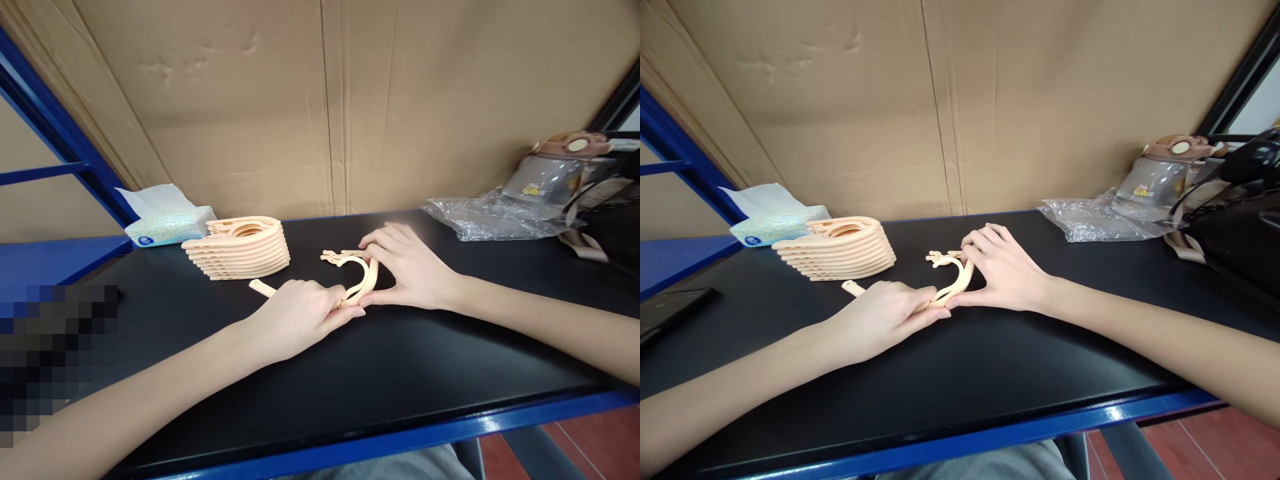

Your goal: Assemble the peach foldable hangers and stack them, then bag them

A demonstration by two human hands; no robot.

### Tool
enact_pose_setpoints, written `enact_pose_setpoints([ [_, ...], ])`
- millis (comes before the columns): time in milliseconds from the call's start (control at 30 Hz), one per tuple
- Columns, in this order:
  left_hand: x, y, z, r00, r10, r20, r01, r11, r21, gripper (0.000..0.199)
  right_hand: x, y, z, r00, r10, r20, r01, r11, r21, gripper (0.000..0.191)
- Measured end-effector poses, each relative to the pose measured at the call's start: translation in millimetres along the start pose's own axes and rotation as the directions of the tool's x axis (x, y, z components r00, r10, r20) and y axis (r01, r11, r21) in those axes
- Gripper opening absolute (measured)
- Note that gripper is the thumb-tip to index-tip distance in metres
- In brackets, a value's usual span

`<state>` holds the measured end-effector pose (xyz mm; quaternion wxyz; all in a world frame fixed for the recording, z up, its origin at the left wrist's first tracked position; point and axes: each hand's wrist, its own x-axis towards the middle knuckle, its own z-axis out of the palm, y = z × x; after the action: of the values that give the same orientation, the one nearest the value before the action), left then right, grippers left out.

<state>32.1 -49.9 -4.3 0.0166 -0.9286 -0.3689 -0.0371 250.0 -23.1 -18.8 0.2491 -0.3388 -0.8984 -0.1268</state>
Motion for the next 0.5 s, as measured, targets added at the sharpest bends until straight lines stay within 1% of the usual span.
enact_pose_setpoints([
  [133, 0, 0, 0.4, 1.000, 0.008, 0.003, -0.008, 1.000, -0.008, 0.047, -1, 0, 1, 0.999, 0.038, 0.009, -0.038, 0.998, 0.044, 0.070],
  [233, 0, 0, 1.1, 1.000, -0.002, -0.005, 0.002, 1.000, -0.011, 0.047, -2, 0, 1, 0.999, 0.048, -0.004, -0.048, 0.998, 0.035, 0.074],
  [300, 0, 1, 1.7, 1.000, -0.020, -0.013, 0.020, 1.000, -0.013, 0.048, -3, -2, 0, 0.998, 0.067, -0.023, -0.066, 0.998, 0.021, 0.073],
  [333, 0, 1, 1.9, 0.999, -0.030, -0.019, 0.030, 0.999, -0.015, 0.048, -4, -4, -2, 0.997, 0.074, -0.027, -0.074, 0.997, 0.016, 0.070],
  [400, 0, 1, 2.4, 0.998, -0.050, -0.034, 0.049, 0.999, -0.023, 0.049, -5, -9, -4, 0.998, 0.062, -0.001, -0.062, 0.998, 0.033, 0.058],
  [500, 0, 2, 2.8, 0.998, -0.053, -0.041, 0.051, 0.998, -0.045, 0.048, -5, -18, -9, 0.997, 0.028, 0.073, -0.038, 0.989, 0.144, 0.036],
])
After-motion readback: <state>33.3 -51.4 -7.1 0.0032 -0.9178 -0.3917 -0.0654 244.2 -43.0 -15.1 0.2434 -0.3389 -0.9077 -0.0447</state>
